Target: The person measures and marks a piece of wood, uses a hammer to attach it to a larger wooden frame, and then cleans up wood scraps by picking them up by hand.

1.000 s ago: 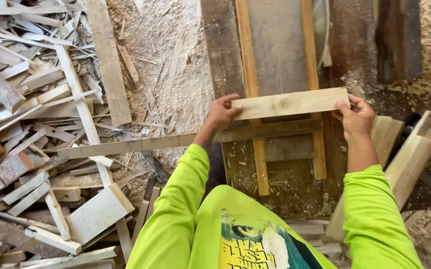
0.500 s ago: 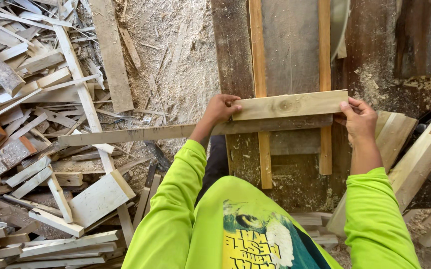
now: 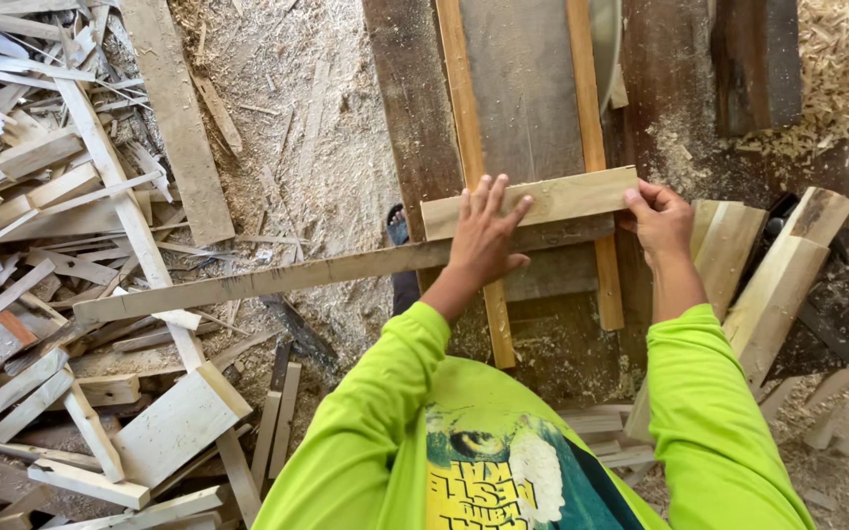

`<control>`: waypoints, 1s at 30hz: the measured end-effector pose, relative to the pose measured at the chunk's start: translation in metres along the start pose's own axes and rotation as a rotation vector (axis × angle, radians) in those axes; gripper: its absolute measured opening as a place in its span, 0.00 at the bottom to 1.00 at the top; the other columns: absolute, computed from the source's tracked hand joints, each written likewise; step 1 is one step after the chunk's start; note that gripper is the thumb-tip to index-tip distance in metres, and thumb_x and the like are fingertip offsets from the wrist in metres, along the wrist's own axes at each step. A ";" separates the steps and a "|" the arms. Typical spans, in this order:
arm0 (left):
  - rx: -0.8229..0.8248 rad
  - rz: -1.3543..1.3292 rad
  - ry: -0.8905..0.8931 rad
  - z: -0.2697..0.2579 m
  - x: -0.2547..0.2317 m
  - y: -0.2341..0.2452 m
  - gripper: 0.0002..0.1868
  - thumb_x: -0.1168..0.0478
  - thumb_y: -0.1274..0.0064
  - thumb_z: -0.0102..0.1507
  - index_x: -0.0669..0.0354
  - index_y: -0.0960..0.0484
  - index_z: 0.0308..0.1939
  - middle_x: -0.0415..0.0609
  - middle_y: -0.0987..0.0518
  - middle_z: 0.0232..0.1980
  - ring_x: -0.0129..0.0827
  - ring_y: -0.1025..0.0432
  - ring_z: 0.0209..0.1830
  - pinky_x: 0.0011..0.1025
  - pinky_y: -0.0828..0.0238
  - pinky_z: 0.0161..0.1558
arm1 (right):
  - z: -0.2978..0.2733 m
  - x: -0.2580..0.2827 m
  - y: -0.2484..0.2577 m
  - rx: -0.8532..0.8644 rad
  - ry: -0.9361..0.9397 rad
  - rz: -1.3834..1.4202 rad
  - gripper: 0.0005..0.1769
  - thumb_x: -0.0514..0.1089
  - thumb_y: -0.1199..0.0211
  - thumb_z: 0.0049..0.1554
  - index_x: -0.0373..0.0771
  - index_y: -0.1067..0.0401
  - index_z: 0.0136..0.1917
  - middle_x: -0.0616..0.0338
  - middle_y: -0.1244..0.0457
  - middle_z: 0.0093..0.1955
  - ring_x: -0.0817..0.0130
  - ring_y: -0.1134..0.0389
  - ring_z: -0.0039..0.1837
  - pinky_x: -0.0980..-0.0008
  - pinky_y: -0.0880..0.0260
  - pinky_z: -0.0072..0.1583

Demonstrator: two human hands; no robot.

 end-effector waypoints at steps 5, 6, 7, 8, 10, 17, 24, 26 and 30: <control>0.008 0.041 0.002 0.001 -0.004 -0.014 0.54 0.37 0.27 0.46 0.35 0.34 0.73 0.57 0.41 0.76 0.53 0.47 0.78 0.57 0.56 0.76 | -0.006 -0.002 0.007 -0.021 0.007 -0.022 0.13 0.39 0.33 0.63 0.37 0.23 0.60 0.62 0.30 0.53 0.75 0.29 0.49 0.70 0.22 0.49; 0.021 0.042 -0.005 -0.003 -0.002 -0.016 0.54 0.37 0.27 0.45 0.35 0.34 0.73 0.58 0.41 0.76 0.53 0.47 0.77 0.58 0.56 0.75 | -0.008 -0.005 0.005 -0.024 -0.010 -0.017 0.13 0.39 0.34 0.62 0.38 0.23 0.60 0.62 0.30 0.53 0.76 0.29 0.49 0.70 0.22 0.48; 0.034 0.042 -0.012 -0.006 0.000 -0.018 0.55 0.38 0.27 0.44 0.36 0.33 0.73 0.58 0.41 0.76 0.53 0.47 0.77 0.58 0.55 0.75 | -0.010 -0.005 0.005 -0.032 -0.002 -0.055 0.13 0.40 0.33 0.62 0.37 0.23 0.60 0.62 0.29 0.53 0.76 0.28 0.49 0.70 0.22 0.48; 0.033 0.046 -0.022 -0.001 0.002 -0.018 0.55 0.38 0.27 0.44 0.36 0.33 0.73 0.58 0.41 0.75 0.53 0.48 0.77 0.59 0.55 0.74 | -0.004 0.003 0.004 -0.040 0.021 -0.092 0.13 0.41 0.32 0.61 0.37 0.22 0.59 0.61 0.29 0.52 0.75 0.28 0.49 0.70 0.22 0.48; 0.008 0.061 -0.033 0.005 0.003 -0.015 0.55 0.38 0.27 0.43 0.37 0.31 0.72 0.58 0.40 0.73 0.53 0.47 0.75 0.59 0.55 0.74 | -0.002 0.027 0.003 -0.065 0.150 -0.254 0.14 0.43 0.29 0.61 0.37 0.21 0.59 0.60 0.28 0.51 0.75 0.28 0.49 0.70 0.24 0.50; -0.036 0.091 -0.096 0.011 -0.003 -0.013 0.53 0.40 0.26 0.41 0.40 0.29 0.70 0.59 0.38 0.68 0.55 0.43 0.70 0.59 0.50 0.70 | -0.091 0.097 -0.061 0.044 0.532 -0.753 0.29 0.45 0.19 0.48 0.44 0.22 0.63 0.56 0.34 0.36 0.62 0.33 0.39 0.61 0.32 0.45; -0.017 0.182 -0.156 0.022 0.002 -0.016 0.53 0.38 0.27 0.41 0.42 0.27 0.69 0.59 0.37 0.65 0.53 0.41 0.67 0.53 0.45 0.65 | -0.119 0.088 -0.133 0.228 0.521 -0.849 0.43 0.43 0.24 0.50 0.48 0.37 0.76 0.53 0.33 0.46 0.55 0.30 0.44 0.57 0.28 0.47; -0.031 0.193 -0.159 0.036 0.008 -0.013 0.53 0.36 0.27 0.42 0.43 0.26 0.68 0.61 0.37 0.65 0.54 0.42 0.66 0.53 0.44 0.64 | -0.105 0.087 -0.136 0.223 0.543 -0.835 0.42 0.42 0.25 0.51 0.47 0.37 0.76 0.52 0.33 0.47 0.54 0.30 0.45 0.56 0.28 0.48; -0.005 0.217 -0.134 0.071 0.029 -0.006 0.51 0.39 0.27 0.44 0.43 0.25 0.70 0.56 0.36 0.63 0.51 0.41 0.66 0.49 0.42 0.63 | -0.069 0.090 -0.154 0.191 0.558 -0.806 0.41 0.39 0.25 0.49 0.47 0.35 0.74 0.50 0.34 0.47 0.51 0.31 0.45 0.54 0.29 0.50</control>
Point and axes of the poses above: each hand's wrist, its own z-axis towards the middle knuckle, its own y-axis out of the back of the hand, x = y × z, the point moved 9 cm from there along z, towards the middle knuckle
